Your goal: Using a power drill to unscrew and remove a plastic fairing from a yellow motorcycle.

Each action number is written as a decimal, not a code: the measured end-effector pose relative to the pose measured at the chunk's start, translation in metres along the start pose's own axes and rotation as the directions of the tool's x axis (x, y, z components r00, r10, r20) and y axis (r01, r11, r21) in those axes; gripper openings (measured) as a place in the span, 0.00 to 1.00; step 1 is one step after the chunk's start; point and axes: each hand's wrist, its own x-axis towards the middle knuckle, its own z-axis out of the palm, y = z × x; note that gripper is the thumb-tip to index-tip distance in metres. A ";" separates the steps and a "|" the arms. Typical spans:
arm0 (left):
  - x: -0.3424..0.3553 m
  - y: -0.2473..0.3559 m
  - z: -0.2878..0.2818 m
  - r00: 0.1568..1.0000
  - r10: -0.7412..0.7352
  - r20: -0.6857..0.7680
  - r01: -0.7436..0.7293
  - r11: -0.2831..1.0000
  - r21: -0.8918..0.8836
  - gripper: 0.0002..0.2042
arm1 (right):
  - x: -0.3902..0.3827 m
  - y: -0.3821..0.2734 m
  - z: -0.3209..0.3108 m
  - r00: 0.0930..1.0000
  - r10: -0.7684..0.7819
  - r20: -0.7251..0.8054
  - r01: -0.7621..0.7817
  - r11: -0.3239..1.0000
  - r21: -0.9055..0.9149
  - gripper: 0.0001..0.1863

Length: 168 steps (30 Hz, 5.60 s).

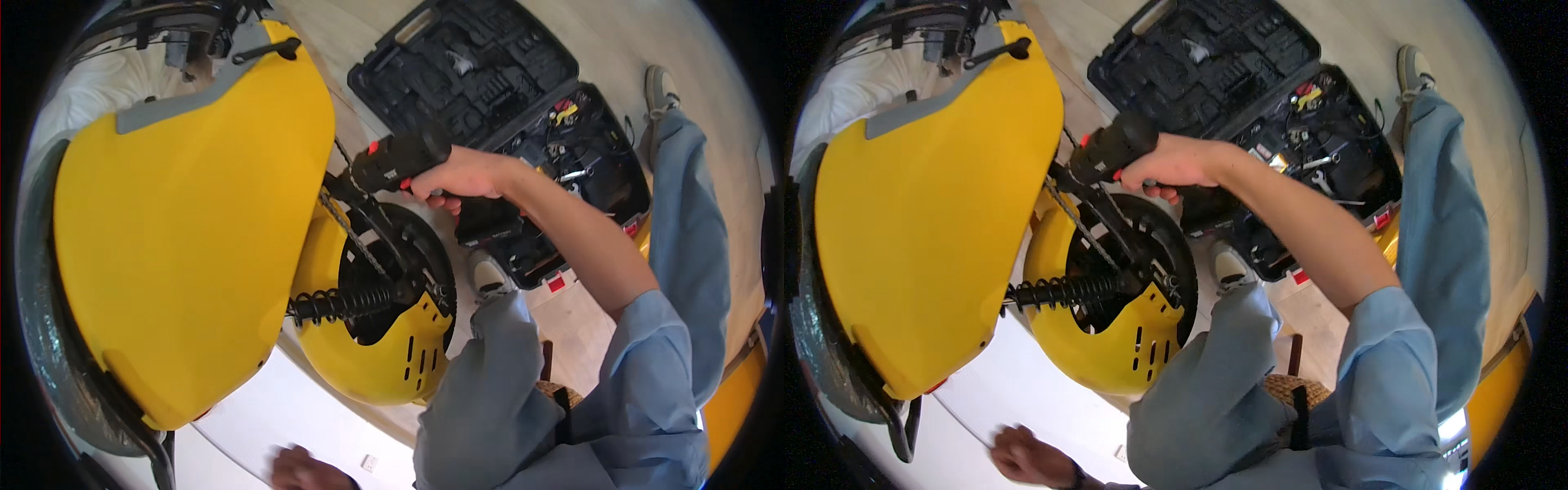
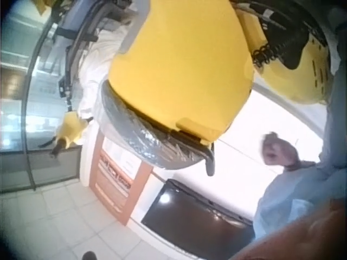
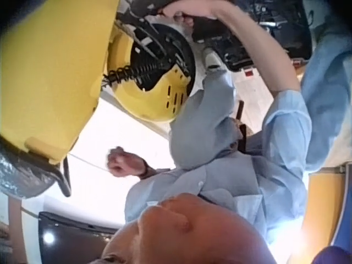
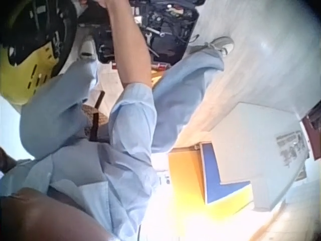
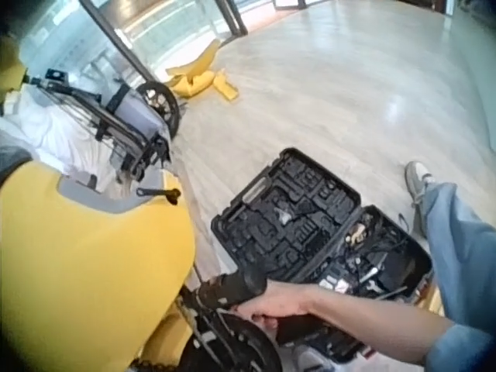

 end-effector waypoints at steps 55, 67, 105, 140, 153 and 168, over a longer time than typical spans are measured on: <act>0.207 0.055 0.208 0.441 0.360 0.822 -0.848 0.468 0.250 0.28 | 0.009 0.001 0.012 0.990 0.012 -0.141 -0.035 0.987 -0.160 0.11; 0.204 0.045 0.219 0.535 0.288 0.794 -0.721 0.645 0.252 0.28 | 0.011 -0.001 0.010 0.990 0.020 -0.139 -0.037 0.991 -0.125 0.14; 0.204 0.050 0.218 0.548 0.197 0.813 -0.697 0.646 0.313 0.30 | 0.017 -0.003 0.007 0.994 0.019 -0.111 -0.035 0.989 -0.146 0.17; 0.204 0.047 0.218 0.520 0.298 0.801 -0.724 0.650 0.229 0.27 | 0.010 -0.011 0.009 0.996 0.055 -0.067 -0.066 0.983 -0.169 0.14; 0.199 0.058 0.213 0.614 0.051 0.788 -0.526 0.771 0.359 0.27 | 0.008 -0.003 0.013 0.996 0.009 -0.093 -0.021 0.991 -0.129 0.13; 0.194 0.056 0.213 0.684 -0.033 0.729 -0.417 0.802 0.428 0.28 | 0.008 -0.001 0.016 0.995 0.003 -0.103 -0.021 0.984 -0.176 0.16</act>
